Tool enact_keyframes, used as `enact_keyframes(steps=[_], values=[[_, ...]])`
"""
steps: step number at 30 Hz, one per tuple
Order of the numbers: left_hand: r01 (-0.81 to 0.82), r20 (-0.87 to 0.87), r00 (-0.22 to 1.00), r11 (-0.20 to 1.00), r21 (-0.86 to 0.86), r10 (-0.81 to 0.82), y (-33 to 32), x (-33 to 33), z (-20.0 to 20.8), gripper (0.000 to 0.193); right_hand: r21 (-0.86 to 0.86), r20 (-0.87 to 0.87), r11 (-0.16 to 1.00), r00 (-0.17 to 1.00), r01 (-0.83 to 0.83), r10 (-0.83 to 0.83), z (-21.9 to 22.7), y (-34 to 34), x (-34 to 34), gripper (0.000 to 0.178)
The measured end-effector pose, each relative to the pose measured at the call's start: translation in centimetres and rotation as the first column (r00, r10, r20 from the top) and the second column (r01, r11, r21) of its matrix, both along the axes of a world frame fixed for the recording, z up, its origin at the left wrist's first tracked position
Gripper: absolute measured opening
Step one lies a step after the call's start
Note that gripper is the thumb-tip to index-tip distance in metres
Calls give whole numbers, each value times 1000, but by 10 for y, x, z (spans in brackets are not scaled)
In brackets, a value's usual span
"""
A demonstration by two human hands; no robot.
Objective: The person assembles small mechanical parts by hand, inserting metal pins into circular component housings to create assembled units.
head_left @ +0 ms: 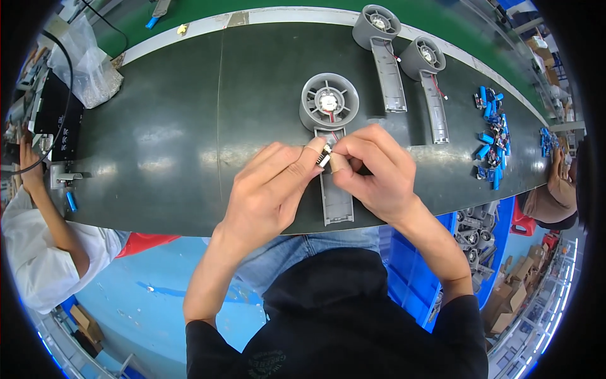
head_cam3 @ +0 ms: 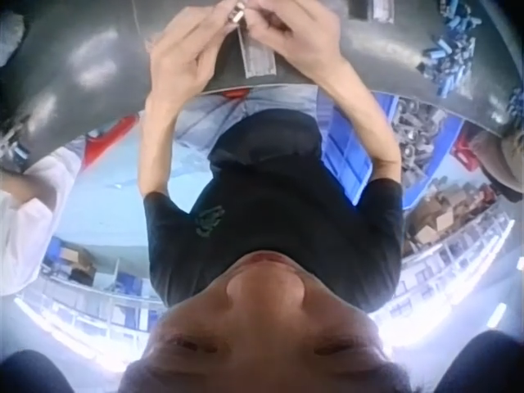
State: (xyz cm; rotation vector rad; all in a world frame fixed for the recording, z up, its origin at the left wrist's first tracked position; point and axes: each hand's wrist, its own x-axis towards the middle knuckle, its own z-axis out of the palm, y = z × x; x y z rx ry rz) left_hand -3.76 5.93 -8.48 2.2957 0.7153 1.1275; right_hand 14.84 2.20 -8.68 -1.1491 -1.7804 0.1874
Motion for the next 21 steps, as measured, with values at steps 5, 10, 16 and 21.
enact_keyframes(steps=[5,10,16,21], values=[[12,22,1000,999,-41,-11,-1,1,2,39,-10,-8,1000,1000,3,-3,0,-1,1,18],[3,-2,1000,998,-63,-3,-1,1,3,39,6,44,1000,999,7,-8,-1,-2,2,15],[16,0,1000,997,-70,-16,1,0,4,39,-21,44,1000,999,-15,16,0,-1,4,19],[48,9,999,995,-86,-47,1,-3,5,40,26,77,999,997,-34,32,3,1,4,15]])
